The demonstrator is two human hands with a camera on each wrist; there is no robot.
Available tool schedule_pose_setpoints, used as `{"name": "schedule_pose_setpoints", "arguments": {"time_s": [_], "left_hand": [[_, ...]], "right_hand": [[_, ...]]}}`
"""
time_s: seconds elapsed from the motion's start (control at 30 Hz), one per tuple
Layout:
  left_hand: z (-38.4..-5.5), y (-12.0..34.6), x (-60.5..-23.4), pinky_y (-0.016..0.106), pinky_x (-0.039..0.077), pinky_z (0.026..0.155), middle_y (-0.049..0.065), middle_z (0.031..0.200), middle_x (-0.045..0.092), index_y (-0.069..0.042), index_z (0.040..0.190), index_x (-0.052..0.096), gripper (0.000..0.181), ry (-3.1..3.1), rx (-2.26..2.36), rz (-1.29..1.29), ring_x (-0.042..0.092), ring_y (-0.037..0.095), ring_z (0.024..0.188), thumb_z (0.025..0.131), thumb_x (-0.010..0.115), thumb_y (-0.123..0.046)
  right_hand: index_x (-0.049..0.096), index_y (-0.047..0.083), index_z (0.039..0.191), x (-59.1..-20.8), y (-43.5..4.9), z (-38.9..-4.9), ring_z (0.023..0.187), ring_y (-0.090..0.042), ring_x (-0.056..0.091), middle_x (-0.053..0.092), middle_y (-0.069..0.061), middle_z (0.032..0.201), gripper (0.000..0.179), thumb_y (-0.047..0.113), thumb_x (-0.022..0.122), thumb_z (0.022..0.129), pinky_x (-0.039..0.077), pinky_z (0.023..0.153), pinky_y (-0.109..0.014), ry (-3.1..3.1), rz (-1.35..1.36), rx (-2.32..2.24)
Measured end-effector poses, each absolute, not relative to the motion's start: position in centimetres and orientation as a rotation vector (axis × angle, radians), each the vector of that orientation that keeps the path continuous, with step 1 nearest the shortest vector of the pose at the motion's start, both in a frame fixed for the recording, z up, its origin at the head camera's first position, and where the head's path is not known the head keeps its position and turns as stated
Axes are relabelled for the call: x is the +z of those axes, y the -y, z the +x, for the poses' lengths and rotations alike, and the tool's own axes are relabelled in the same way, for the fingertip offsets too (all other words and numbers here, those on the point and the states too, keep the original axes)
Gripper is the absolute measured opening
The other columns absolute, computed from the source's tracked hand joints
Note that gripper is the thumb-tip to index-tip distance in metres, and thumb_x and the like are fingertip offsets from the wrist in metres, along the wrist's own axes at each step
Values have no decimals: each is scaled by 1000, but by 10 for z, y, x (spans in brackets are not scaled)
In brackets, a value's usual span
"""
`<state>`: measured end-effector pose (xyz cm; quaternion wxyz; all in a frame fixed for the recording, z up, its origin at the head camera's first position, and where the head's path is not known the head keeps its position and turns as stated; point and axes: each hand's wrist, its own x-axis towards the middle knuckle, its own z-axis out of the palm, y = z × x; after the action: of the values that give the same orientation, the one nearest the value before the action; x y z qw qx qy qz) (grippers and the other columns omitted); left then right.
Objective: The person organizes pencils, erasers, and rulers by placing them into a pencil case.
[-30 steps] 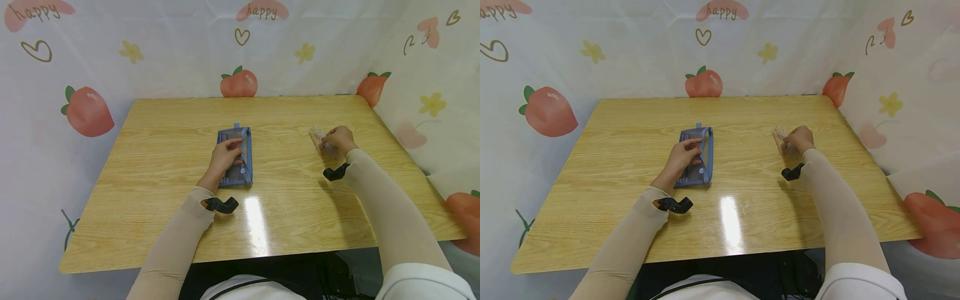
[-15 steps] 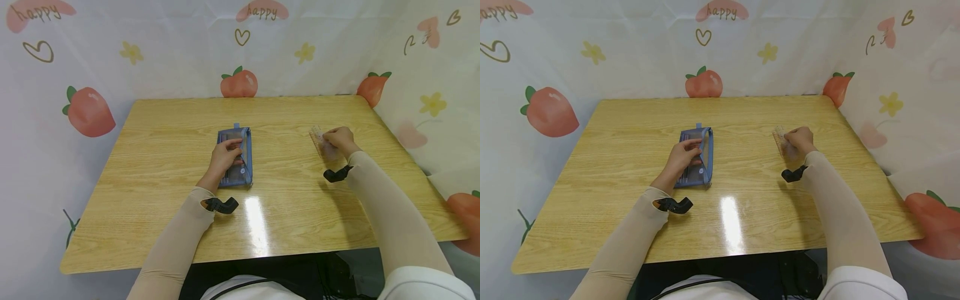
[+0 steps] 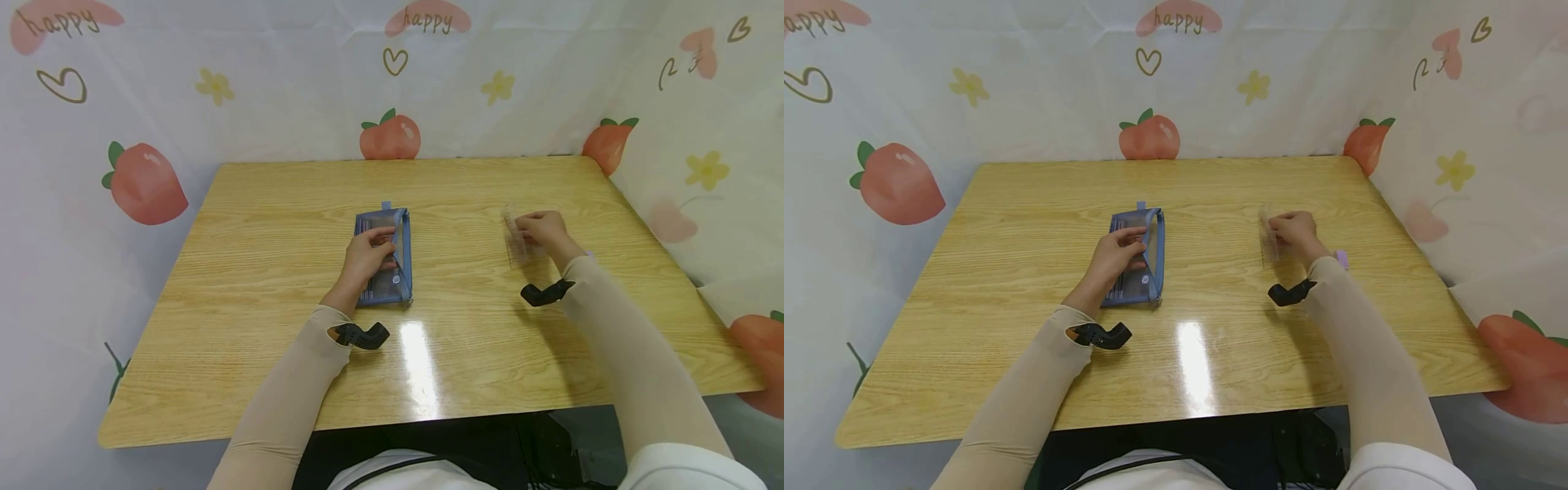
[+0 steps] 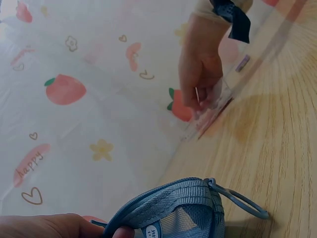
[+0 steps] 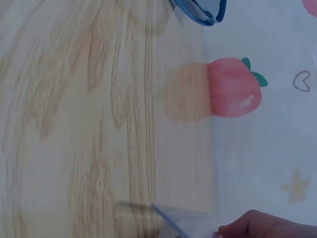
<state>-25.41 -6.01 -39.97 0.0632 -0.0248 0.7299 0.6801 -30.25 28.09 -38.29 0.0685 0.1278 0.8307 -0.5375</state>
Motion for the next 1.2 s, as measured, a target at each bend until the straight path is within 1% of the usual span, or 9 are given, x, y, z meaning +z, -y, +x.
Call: {"name": "schedule_pose_setpoints", "arguments": {"time_s": [0.1,0.23,0.47,0.6,0.7,0.77,0.97,1.2], "left_hand": [[-255,60,-400,33,56,65,11,112,55,-9,121,58,37,-2198,2059,-71,60,27,86,85,57,-1],[-254,60,-400,34,56,65,14,116,53,-8,121,57,37,-2190,2056,-63,59,29,87,85,56,-1],[-254,61,-400,34,56,65,16,117,52,-8,122,57,37,-2191,2051,-55,60,29,85,85,56,-2],[-255,61,-401,33,56,64,16,117,52,-7,122,56,37,-2201,2055,-46,60,28,83,85,57,-2],[-255,61,-401,33,56,64,17,117,53,-7,122,56,37,-2203,2055,-45,60,29,83,85,57,-2],[-256,61,-401,33,56,64,16,117,53,-7,122,57,37,-2198,2055,-50,60,30,85,85,57,-2],[-256,61,-401,32,56,64,12,114,54,-9,121,58,36,-2186,2049,-69,59,31,90,86,57,-2],[-256,60,-401,32,56,64,12,112,54,-10,120,58,35,-2190,2045,-71,59,31,90,86,57,-2]], "right_hand": [[52,-7,118,-385,-275,-302,68,-11,59,59,-4,84,42,17,58,84,54,60,-24,-2414,394,-1736],[46,-9,121,-385,-266,-301,61,-8,57,59,-2,75,40,13,54,88,54,59,-24,-2295,397,-1824],[40,-8,129,-379,-249,-296,64,-10,58,57,-5,86,46,15,52,91,54,65,-27,-2131,355,-1882],[40,-9,129,-379,-239,-295,68,-13,58,56,-9,91,45,13,52,91,54,65,-27,-2107,306,-1900],[40,-9,128,-381,-233,-294,70,-14,59,57,-10,94,45,13,52,91,54,65,-27,-2084,286,-1912],[39,-8,129,-384,-230,-295,70,-13,60,57,-9,93,46,13,53,91,54,64,-26,-2045,281,-1939],[35,-10,132,-389,-222,-294,64,-13,60,58,-7,83,48,9,52,91,54,61,-26,-1899,278,-2031],[38,-9,130,-391,-213,-289,65,-15,60,61,-8,83,46,9,52,91,55,62,-29,-1856,257,-2078]]}}
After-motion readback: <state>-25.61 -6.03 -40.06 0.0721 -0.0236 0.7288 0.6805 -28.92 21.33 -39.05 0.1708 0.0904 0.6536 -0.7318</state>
